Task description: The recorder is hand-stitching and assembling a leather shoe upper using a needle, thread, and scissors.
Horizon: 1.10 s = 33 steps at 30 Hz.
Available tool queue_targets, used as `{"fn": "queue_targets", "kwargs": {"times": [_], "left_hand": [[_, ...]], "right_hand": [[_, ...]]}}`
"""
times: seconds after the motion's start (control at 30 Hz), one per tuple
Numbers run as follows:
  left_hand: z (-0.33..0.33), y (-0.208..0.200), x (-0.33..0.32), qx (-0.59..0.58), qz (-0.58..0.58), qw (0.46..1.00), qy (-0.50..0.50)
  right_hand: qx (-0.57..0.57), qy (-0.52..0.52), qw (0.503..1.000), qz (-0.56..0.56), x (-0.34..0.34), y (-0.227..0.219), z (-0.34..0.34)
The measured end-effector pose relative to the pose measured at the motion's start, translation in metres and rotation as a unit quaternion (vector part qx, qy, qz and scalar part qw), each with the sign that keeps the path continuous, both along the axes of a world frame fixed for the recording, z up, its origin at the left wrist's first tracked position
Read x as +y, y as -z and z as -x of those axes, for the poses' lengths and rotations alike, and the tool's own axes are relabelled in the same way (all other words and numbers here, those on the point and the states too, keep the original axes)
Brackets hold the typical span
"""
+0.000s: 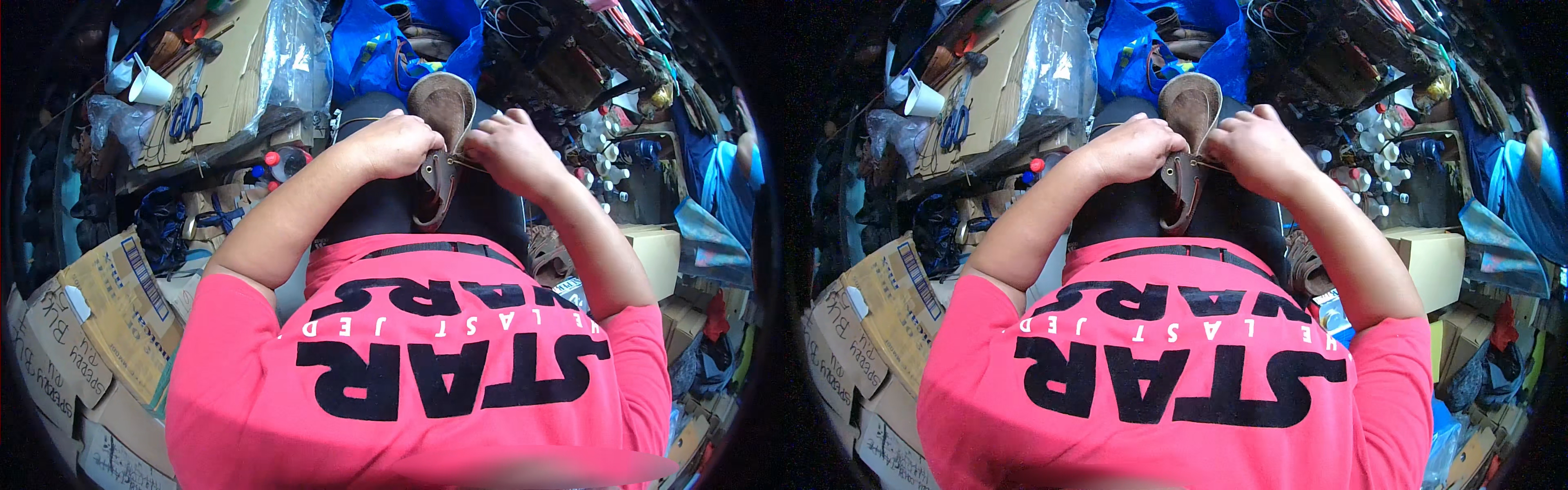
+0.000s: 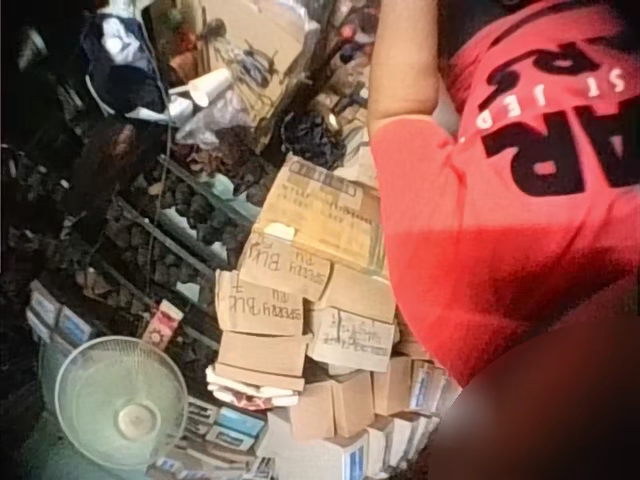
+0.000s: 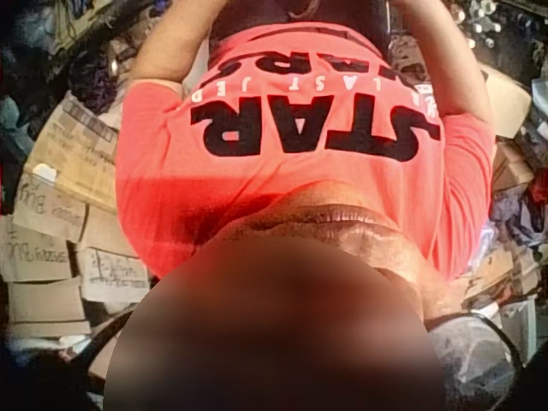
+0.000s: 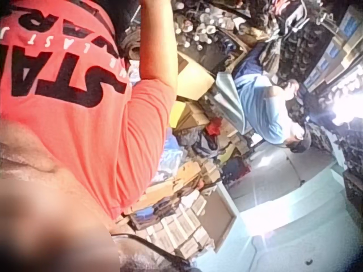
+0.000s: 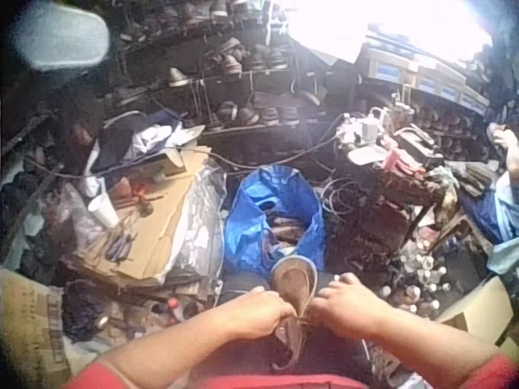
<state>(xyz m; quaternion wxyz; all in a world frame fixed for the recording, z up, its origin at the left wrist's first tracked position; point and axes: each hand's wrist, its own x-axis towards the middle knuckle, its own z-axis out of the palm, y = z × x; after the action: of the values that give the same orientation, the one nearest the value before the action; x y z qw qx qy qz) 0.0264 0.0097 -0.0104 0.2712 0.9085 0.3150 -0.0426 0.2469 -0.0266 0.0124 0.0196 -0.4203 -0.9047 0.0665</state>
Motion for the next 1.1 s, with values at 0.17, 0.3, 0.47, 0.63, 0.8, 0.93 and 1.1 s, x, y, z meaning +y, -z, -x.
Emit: {"fn": "queue_targets", "kwargs": {"times": [0.17, 0.3, 0.47, 0.63, 0.8, 0.93, 1.1], "left_hand": [[0.020, 0.002, -0.001, -0.060, -0.028, 0.998, 0.014], [0.062, -0.010, -0.008, -0.007, -0.060, 0.998, -0.003], [0.101, -0.016, -0.024, -0.049, -0.008, 0.997, -0.056], [0.078, -0.012, -0.022, -0.032, -0.066, 0.996, -0.043], [0.036, -0.013, -0.022, -0.089, -0.100, 0.990, -0.040], [0.022, -0.011, -0.020, -0.079, -0.113, 0.990, -0.025], [0.016, -0.006, -0.015, -0.047, -0.104, 0.993, -0.016]], "right_hand": [[0.023, -0.072, 0.997, 0.011, 0.006, 0.016, 0.007], [-0.014, -0.039, 0.999, -0.035, 0.009, 0.025, -0.038], [0.156, 0.220, 0.957, 0.105, -0.022, 0.012, -0.118], [0.578, 0.340, 0.720, 0.177, -0.011, -0.007, -0.137], [0.830, 0.039, 0.473, 0.293, 0.011, -0.042, -0.106], [0.435, 0.190, 0.878, 0.058, 0.015, -0.032, -0.044], [0.193, 0.225, 0.946, 0.128, 0.012, 0.004, 0.016]]}}
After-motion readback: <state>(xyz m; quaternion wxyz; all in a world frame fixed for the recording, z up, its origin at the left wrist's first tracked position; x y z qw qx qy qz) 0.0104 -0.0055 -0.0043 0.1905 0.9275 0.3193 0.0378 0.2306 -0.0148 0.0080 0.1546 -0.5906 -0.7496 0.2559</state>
